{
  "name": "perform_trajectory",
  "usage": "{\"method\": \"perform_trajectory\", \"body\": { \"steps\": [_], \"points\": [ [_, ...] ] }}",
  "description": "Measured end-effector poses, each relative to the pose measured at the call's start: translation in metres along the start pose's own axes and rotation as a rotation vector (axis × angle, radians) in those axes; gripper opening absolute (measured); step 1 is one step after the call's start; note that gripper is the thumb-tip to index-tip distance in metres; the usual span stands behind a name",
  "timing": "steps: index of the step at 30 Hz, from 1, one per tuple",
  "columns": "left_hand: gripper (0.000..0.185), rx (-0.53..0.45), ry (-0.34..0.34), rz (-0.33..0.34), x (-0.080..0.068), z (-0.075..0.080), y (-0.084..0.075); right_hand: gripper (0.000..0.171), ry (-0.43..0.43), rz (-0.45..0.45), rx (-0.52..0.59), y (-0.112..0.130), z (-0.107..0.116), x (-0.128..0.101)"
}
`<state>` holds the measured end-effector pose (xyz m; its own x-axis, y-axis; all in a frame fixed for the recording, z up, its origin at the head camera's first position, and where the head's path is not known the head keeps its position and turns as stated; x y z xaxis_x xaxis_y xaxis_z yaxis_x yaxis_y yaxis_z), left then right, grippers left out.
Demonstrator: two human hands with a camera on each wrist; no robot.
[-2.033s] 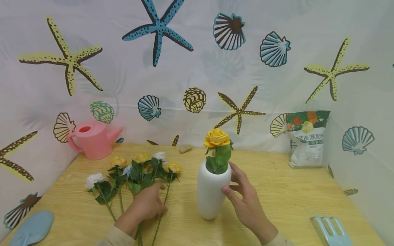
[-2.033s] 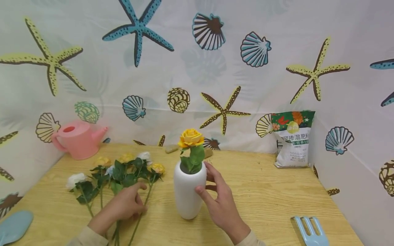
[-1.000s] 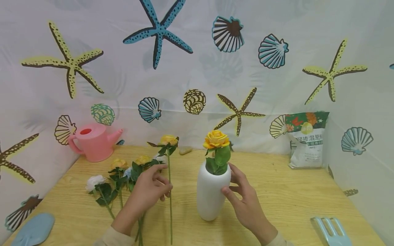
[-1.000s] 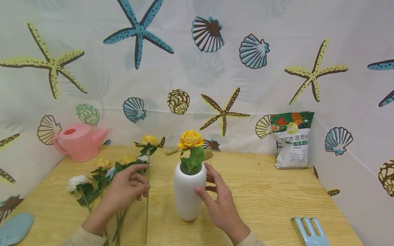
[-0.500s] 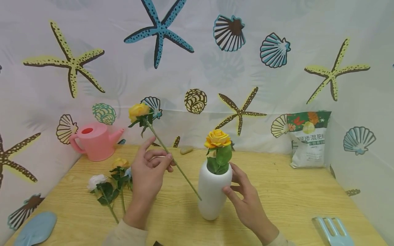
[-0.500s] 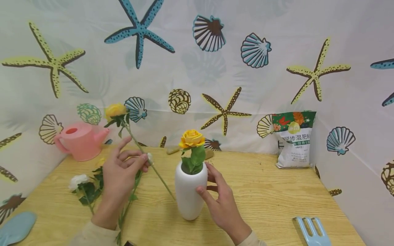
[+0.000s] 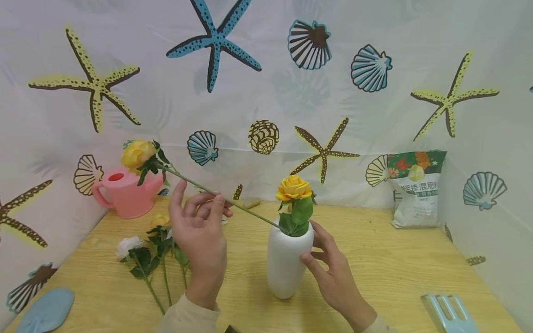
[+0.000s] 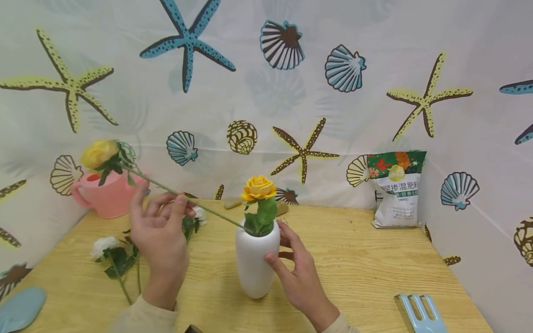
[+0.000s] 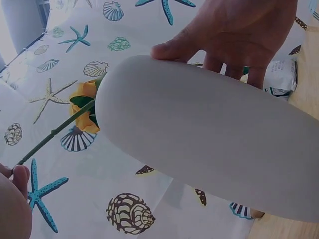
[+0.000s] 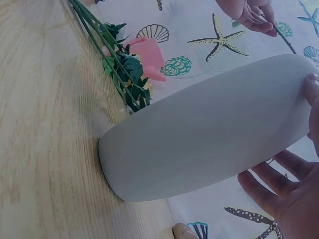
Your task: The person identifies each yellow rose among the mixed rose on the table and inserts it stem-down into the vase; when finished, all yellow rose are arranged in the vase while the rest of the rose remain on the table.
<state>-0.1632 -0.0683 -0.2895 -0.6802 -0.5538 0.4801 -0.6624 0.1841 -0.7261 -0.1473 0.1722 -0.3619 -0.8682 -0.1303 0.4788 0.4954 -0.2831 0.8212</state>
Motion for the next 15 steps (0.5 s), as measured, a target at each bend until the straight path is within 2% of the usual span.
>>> {"method": "perform_trajectory", "body": {
  "steps": [6,15],
  "points": [
    [0.069,0.011,0.021,-0.039,-0.006,-0.006,0.008,0.064,0.0,0.036,-0.003,0.0,0.001,0.001],
    [0.07,0.055,0.141,-0.057,-0.017,-0.021,0.016,0.063,0.006,0.032,0.006,-0.001,0.0,0.001]
  ]
}}
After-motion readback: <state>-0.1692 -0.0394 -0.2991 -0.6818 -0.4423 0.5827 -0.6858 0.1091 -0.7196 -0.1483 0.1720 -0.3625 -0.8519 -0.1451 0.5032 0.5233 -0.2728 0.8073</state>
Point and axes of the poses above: each hand's wrist, its own x-axis towards the middle knuckle, its own z-axis out of the back of the hand, y = z × x, the point moved 4 cm from there along x, towards the middle knuckle, and after that the axes turned 9 degrees about x, right-handed, at the moved point
